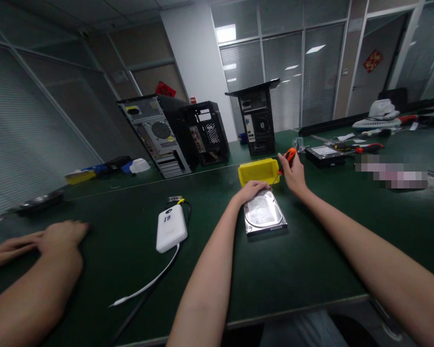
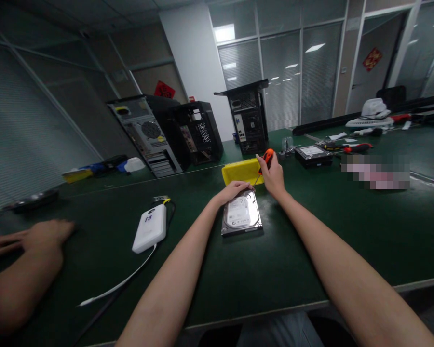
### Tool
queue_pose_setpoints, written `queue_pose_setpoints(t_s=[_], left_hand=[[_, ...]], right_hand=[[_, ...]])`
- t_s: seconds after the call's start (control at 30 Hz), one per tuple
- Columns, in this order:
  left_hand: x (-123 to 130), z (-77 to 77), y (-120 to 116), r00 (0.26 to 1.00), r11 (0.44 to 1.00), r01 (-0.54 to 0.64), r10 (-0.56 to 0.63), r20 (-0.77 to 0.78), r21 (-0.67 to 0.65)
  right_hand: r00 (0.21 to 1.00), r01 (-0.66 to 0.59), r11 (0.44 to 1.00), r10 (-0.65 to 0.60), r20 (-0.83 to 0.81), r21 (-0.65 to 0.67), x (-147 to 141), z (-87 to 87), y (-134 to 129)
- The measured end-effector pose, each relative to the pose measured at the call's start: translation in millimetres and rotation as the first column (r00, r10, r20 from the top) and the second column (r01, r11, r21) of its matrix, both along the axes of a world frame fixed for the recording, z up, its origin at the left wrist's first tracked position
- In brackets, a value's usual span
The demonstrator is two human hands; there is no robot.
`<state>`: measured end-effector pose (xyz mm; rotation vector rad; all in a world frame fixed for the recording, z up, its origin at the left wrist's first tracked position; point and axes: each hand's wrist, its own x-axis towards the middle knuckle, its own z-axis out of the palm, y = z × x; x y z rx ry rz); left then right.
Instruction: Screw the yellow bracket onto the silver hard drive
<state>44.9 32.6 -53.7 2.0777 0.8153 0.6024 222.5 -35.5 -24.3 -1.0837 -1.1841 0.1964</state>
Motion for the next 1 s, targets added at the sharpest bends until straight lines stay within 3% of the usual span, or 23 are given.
queue_pose_setpoints(t_s=[1.0], left_hand=[[0.5, 4.1, -5.7, 1.000, 1.000, -0.024, 0.024, 0.002, 0.012]], right_hand=[[0.983, -0.068, 0.996, 0.077, 0.166, -0.061, -6.1, 4.4, -1.2]])
